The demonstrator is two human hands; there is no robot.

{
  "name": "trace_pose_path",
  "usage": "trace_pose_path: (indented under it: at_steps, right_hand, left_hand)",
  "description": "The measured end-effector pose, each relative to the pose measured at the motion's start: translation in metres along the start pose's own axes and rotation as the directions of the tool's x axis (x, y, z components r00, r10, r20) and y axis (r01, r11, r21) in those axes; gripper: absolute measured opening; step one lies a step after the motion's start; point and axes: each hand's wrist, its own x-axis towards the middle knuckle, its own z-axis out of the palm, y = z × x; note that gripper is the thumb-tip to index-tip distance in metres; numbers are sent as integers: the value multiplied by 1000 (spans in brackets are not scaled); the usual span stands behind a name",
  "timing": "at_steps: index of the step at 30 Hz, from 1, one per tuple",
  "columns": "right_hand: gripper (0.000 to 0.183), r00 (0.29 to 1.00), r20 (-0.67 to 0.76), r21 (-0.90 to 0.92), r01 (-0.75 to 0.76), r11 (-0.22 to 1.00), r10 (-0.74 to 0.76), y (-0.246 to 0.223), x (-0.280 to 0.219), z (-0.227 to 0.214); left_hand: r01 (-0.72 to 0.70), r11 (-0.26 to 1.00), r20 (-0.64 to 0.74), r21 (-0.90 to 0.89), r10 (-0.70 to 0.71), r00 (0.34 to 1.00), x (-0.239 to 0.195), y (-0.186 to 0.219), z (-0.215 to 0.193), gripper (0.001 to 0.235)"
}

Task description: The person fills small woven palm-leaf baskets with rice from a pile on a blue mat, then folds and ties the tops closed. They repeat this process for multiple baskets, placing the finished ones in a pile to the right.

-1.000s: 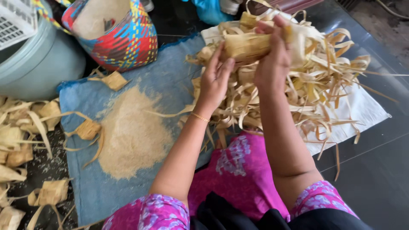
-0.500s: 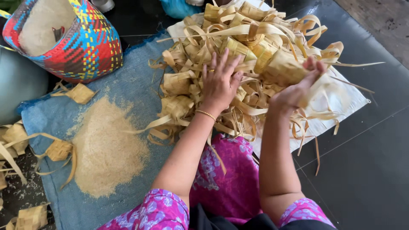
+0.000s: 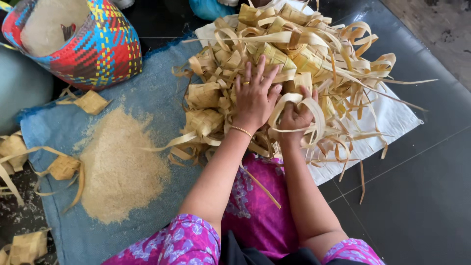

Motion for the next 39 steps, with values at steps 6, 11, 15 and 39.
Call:
trace_pose_path:
  at_steps: [6,11,15,39]
  right_hand:
    - [20,906,317,-632,422,650,-280,-22,17,-17]
    - [117,923,346,-607,359,709,-171,-102,0,10]
    - [123,872,436,-407,412,816,-223,-112,-18,35]
    - [18,165,904,316,361,878,-393,-180,-372,246]
  left_hand:
    - [-15,998,-125,-62,7,992,-10,-12,-25,51]
    - [184,950,-145,-252,-225,963,-60,-72,-48,53]
    - [250,868,-211,-428,-365,907,-141,-142,-84,45]
    - [372,325,-302,-870,-946,120,-391,-320,-246,35]
